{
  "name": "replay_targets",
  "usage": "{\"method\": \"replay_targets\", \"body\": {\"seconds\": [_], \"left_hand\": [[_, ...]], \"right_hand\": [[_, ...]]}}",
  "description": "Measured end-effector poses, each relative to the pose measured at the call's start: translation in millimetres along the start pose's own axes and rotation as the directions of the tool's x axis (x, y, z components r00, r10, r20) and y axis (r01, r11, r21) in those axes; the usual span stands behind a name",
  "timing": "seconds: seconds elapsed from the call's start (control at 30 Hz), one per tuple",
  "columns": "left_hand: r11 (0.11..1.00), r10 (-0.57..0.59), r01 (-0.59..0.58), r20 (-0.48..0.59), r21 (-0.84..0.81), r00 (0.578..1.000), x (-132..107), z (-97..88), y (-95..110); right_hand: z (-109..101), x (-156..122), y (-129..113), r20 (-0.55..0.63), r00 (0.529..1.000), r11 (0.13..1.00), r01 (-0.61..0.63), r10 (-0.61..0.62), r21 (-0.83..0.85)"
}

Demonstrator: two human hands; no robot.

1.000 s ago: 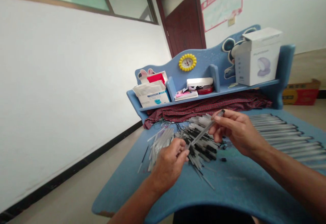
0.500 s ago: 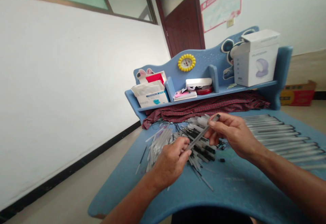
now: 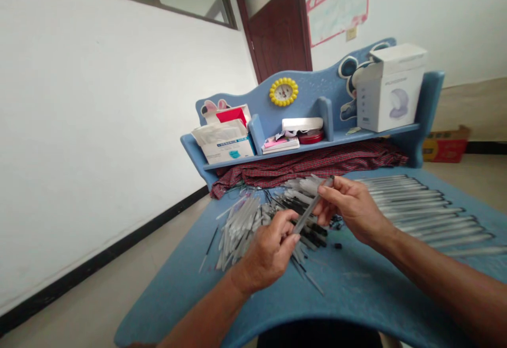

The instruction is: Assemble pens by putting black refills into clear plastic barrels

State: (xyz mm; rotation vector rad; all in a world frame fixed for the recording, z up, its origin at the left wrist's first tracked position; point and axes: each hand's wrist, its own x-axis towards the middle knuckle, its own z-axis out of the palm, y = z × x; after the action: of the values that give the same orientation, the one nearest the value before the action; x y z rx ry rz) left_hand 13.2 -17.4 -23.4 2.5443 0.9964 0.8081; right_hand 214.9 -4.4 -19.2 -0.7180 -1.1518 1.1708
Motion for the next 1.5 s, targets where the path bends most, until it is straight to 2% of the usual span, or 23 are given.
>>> {"method": "replay_targets", "body": {"seconds": [0.27,0.43,0.63,0.77,0.97,1.3,1.5], "left_hand": [[1.000,0.007,-0.008,0.012,0.026,1.000,-7,-0.4,1],[0.992,-0.119,0.114,-0.084,-0.059,0.989,3,-6.4,-5],[0.966,-0.242,0.237,-0.036,-0.105,0.970,7,-12.0,-10],[0.978,-0.196,0.194,-0.022,-0.082,0.980,6,-13.4,-6],[0.991,-0.122,0.126,-0.087,0.038,0.989,2,-14.0,-2],[0.994,-0.038,0.042,-0.035,0.102,0.999,-3,-7.4,-1],[0.995,-0.098,0.099,-0.019,0.021,0.995,5,-2.9,1]], "right_hand": [[5,-4,7,0.014,0.999,0.999,-0.041,0.041,-0.007],[5,-2,0,0.003,1.000,0.998,-0.024,0.024,0.054],[2,-1,-1,0.000,1.000,0.995,-0.030,0.031,0.097],[0,-1,0,-0.001,0.999,0.994,-0.051,0.051,0.100],[5,-5,2,0.003,0.995,0.983,-0.102,0.103,0.155],[4,-6,8,0.028,0.991,0.984,-0.130,0.127,0.124],[4,-2,5,0.021,0.995,0.988,-0.098,0.096,0.116]]}}
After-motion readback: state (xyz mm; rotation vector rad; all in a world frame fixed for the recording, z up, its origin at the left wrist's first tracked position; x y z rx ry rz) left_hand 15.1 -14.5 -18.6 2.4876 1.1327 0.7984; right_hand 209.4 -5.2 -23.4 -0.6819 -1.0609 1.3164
